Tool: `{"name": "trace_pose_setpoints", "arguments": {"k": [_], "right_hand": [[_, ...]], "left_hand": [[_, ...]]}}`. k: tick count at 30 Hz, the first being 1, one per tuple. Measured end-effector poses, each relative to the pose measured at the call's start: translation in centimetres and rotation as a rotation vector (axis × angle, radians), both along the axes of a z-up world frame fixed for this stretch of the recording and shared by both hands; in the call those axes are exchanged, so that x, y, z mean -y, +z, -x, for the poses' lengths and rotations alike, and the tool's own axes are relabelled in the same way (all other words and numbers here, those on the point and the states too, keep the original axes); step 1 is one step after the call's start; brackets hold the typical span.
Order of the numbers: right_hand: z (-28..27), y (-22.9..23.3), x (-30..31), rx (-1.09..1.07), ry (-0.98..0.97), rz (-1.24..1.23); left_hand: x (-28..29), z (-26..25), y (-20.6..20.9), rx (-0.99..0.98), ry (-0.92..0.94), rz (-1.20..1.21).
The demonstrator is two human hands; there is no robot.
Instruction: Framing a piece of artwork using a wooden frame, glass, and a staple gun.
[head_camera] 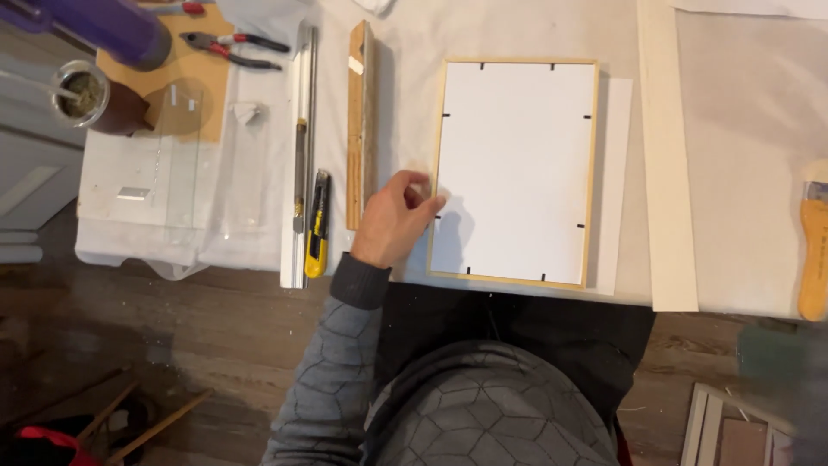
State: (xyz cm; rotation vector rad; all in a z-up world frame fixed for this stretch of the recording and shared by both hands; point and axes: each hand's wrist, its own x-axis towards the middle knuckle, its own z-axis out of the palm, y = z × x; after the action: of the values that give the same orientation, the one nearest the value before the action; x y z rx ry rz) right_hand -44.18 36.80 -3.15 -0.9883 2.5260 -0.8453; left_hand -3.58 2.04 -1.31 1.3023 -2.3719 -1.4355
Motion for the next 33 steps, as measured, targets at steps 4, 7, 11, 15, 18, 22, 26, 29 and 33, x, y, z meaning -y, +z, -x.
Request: {"name": "trace_pose_setpoints", "arguments": {"k": [4,7,11,15,18,22,26,29,33], "right_hand": [[-12.6,2.9,10.0,-0.026,0.005,0.008],[-17.0,2.8,13.2,0.012,0.038,-0.030],[-18.8,1.7,14.3,0.043,-0.044,-0.007],[-19.5,1.5,13.8,0.192,-0.146,0.173],[-19.8,2.7,13.5,0.247,-0.197,0.306],[-20.8,5.7,12.7,0.296,-0.181,0.706],[-21.8,10.4,13.6,0.441,-0.157,0.919],[-20.8,7.9,12.4,0.602,-0.139,0.991],[-21.3,7.1,12.4,0.607,0.007,1.055]], "left_hand": [[-0.3,0.4,-0.5,-0.045,0.092,0.105],[-0.4,0.8,-0.9,-0.031,0.056,0.065],[-0.4,1.1,-1.3,-0.074,0.106,-0.023],[-0.9,0.8,-2.1,-0.268,0.164,-0.147],[-1.7,1.0,-0.2,-0.391,0.187,-0.201],[-3.5,0.6,5.3,-0.619,0.244,-0.184],[-3.3,-0.4,6.4,-0.975,0.098,-0.155],[-3.4,-0.4,5.5,-0.947,0.195,-0.348],[-4.0,0.3,2.5,-0.993,0.278,-0.414]]}}
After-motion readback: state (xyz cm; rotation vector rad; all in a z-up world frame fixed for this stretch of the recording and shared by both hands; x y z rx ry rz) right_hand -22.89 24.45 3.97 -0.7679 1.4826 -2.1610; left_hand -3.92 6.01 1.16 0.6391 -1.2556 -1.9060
